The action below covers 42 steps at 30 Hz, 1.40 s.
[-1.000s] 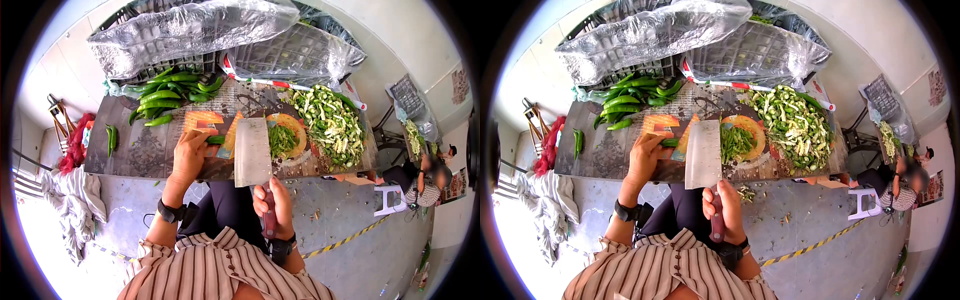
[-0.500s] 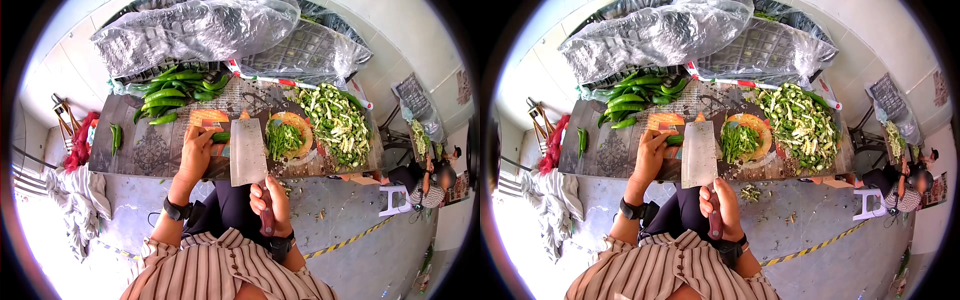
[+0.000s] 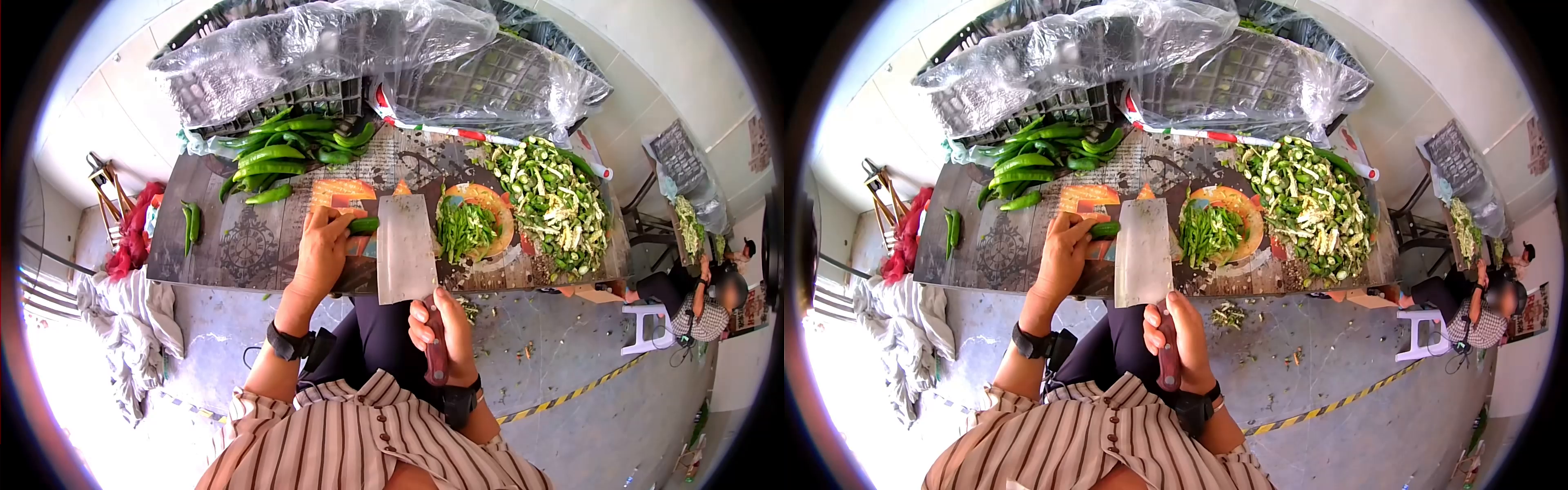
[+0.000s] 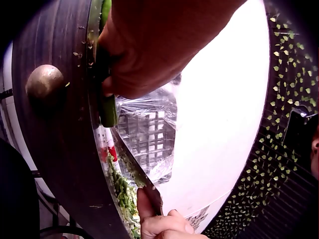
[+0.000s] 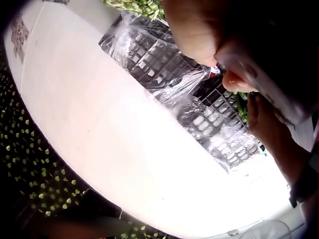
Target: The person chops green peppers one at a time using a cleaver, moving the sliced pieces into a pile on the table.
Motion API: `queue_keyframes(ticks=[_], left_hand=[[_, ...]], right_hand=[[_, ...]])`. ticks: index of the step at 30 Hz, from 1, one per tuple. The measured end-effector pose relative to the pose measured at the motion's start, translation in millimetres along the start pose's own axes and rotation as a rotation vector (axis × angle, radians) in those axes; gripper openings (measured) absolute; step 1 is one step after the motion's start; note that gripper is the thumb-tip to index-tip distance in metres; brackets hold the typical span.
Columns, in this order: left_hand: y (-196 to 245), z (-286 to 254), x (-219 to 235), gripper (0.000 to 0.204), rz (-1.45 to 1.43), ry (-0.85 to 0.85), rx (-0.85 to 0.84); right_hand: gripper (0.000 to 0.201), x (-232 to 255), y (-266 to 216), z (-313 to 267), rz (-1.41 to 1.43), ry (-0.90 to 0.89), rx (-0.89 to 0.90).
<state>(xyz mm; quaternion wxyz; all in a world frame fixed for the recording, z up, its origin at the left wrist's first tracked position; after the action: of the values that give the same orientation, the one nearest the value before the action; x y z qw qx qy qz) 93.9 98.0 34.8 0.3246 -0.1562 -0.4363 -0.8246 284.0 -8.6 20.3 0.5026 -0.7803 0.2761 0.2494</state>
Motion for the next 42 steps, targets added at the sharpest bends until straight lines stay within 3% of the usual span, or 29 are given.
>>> queue_keyframes(ticks=[23, 28, 42], left_hand=[[1, 1, 3, 0.028, -0.044, 0.013, -0.041], [-4, -2, -1, 0.029, -0.018, 0.002, 0.006], [0, -3, 0, 0.029, 0.005, 0.002, -0.056]], right_hand=[[0.024, 4, 7, 15, 0.104, -0.043, -0.025], [0.024, 1, 6, 1, 0.064, -0.032, -0.061], [0.026, -1, 8, 4, -0.027, -0.007, -0.039]])
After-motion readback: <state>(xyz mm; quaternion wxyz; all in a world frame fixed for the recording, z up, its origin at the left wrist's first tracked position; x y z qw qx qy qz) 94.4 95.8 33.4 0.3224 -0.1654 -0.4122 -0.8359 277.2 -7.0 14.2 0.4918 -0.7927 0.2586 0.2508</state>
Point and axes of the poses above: each hand's wrist, its own z-axis towards the middle knuckle, its own x-axis out of the back of the hand, y = z × x, the point moved 5 cm from there along z, towards the middle knuckle, and after that the axes turned 8 degrees about y, right-handed, at the moved point
